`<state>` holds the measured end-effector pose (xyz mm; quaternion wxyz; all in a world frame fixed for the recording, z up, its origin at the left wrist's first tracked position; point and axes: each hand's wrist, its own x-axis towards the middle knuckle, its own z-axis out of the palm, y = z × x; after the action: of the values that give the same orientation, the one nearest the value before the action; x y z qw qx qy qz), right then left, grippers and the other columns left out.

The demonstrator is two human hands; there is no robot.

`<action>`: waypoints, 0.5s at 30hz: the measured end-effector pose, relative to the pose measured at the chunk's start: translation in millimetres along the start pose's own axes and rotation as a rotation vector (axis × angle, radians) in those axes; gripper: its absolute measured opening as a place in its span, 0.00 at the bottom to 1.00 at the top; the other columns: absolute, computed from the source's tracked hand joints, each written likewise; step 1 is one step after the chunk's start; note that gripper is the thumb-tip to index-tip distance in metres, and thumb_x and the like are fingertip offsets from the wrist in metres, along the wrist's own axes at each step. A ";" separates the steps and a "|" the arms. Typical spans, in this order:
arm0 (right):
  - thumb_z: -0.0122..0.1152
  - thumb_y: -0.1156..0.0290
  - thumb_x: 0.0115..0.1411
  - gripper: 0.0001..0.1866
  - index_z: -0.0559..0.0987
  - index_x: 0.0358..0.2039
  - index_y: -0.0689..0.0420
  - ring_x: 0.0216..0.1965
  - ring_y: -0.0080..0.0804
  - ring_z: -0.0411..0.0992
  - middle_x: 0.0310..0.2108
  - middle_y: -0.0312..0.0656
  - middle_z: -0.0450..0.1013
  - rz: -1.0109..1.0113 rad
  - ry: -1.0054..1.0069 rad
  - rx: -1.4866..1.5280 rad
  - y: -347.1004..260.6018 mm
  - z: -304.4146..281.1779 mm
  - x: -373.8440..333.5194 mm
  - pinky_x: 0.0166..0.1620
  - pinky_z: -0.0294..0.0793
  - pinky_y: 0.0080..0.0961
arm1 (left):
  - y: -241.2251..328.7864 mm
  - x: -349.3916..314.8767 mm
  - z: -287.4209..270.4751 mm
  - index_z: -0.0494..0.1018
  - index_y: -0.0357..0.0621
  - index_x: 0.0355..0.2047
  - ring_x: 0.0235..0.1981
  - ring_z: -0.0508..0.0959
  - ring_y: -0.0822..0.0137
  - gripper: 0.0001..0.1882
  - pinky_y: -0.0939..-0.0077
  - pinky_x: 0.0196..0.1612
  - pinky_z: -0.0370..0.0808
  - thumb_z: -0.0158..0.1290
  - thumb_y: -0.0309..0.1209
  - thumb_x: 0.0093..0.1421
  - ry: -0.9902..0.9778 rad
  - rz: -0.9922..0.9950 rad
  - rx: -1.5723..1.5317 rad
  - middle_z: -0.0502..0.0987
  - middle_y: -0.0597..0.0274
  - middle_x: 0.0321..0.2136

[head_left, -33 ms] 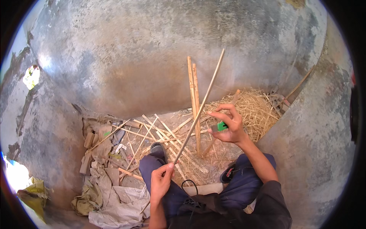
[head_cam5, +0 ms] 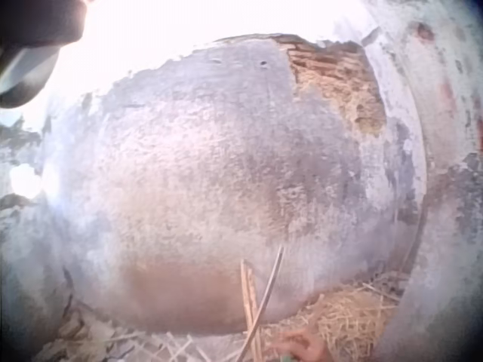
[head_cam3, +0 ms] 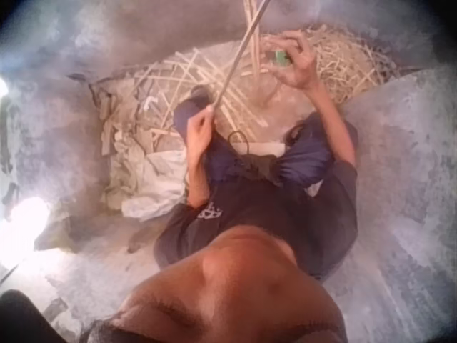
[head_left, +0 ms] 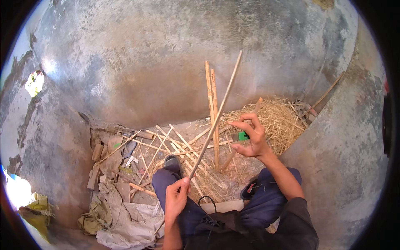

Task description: The person is sitting on a floor and uses a small green scraper to peel strips from a length of wood held in their hands, repeating the scraping motion along the surface of the wood.

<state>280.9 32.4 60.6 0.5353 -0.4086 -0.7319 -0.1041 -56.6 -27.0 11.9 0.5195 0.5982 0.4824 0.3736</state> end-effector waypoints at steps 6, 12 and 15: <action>0.62 0.45 0.75 0.23 0.85 0.45 0.55 0.28 0.38 0.83 0.35 0.40 0.79 0.125 -0.247 0.078 -12.3 13.0 -18.3 0.30 0.80 0.34 | 17.2 -4.5 12.4 0.81 0.31 0.60 0.29 0.63 0.79 0.20 0.78 0.33 0.62 0.47 0.36 0.84 -0.019 0.028 -0.138 0.66 0.72 0.28; 0.70 0.51 0.71 0.18 0.85 0.40 0.55 0.24 0.40 0.80 0.27 0.39 0.79 0.055 -0.252 0.133 -55.0 30.8 -25.4 0.27 0.76 0.36 | 26.4 4.0 26.5 0.79 0.28 0.62 0.32 0.68 0.78 0.19 0.81 0.36 0.67 0.53 0.33 0.81 0.011 0.158 -0.102 0.73 0.68 0.33; 0.72 0.52 0.69 0.18 0.85 0.39 0.55 0.24 0.40 0.81 0.27 0.39 0.79 0.064 -0.259 0.107 -67.8 29.5 -24.9 0.27 0.76 0.36 | 33.0 6.5 32.7 0.79 0.27 0.61 0.33 0.69 0.78 0.19 0.81 0.36 0.68 0.58 0.30 0.78 0.055 0.203 -0.059 0.76 0.66 0.35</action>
<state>214.5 -6.0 46.3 0.4606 -0.4123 -0.7860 0.0057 -17.8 -29.1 38.0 0.4832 0.6178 0.4222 0.4545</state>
